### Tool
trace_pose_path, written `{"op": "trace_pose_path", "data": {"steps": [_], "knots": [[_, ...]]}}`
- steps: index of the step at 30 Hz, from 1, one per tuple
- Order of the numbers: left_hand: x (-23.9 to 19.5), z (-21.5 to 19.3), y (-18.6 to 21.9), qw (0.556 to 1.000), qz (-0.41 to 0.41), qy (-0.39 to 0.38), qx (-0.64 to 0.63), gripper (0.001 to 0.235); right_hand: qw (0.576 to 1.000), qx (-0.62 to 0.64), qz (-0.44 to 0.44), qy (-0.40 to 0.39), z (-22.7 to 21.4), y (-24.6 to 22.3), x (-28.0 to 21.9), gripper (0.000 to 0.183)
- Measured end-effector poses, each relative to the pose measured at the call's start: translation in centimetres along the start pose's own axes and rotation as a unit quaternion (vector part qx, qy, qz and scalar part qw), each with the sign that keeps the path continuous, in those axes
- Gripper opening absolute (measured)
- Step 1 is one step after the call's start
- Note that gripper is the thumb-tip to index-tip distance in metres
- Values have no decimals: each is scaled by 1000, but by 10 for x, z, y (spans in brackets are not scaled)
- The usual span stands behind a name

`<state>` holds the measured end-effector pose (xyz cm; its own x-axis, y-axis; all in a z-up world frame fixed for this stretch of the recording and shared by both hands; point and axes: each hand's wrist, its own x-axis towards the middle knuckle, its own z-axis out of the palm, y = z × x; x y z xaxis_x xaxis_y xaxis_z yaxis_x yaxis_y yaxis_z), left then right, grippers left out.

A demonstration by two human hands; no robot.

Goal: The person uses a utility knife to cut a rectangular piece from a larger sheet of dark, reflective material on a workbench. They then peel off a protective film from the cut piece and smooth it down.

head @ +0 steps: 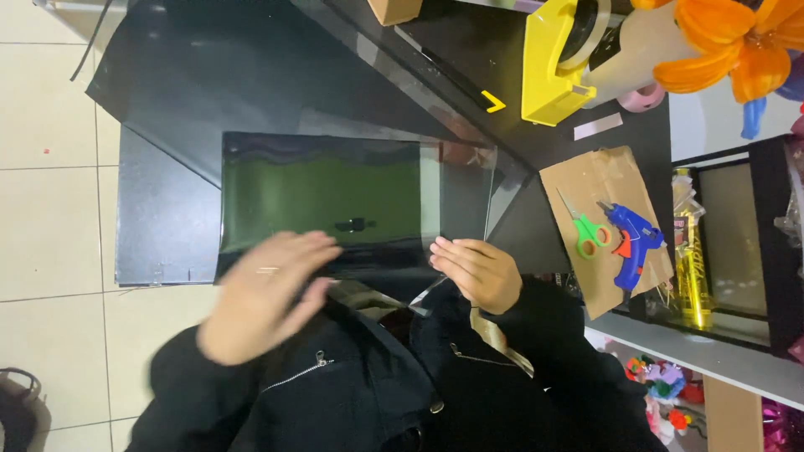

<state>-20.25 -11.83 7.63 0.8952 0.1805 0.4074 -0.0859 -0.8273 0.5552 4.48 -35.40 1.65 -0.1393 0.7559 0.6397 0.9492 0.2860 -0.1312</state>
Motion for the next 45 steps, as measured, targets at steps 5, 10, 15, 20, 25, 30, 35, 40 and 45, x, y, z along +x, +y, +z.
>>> {"op": "trace_pose_path", "data": {"steps": [5, 10, 15, 20, 25, 30, 35, 40, 45], "knots": [[33, 67, 25, 996, 83, -20, 14, 40, 998, -12, -8, 58, 0, -6, 12, 8], [37, 90, 31, 978, 116, 11, 172, 25, 996, 64, 46, 50, -5, -3, 13, 21], [60, -19, 54, 997, 23, -45, -61, 34, 981, 115, 150, -39, -55, 23, 50, 40], [85, -82, 52, 988, -65, 69, -120, 21, 903, 349, 251, 10, -83, 33, 96, 50], [103, -84, 25, 961, -87, 183, -190, 25, 881, 289, 324, 187, -58, 50, 127, 17], [100, -71, 0, 948, -124, 192, -222, 27, 884, 245, 356, 177, -44, 56, 135, 17], [104, -66, -6, 946, -116, 190, -238, 26, 870, 220, 408, 168, -39, 60, 136, 21], [104, -59, -14, 930, -141, 192, -281, 23, 845, 289, 405, 196, -31, 69, 129, 23], [104, -58, -15, 937, -130, 188, -266, 26, 848, 275, 411, 190, -32, 69, 130, 22]]}}
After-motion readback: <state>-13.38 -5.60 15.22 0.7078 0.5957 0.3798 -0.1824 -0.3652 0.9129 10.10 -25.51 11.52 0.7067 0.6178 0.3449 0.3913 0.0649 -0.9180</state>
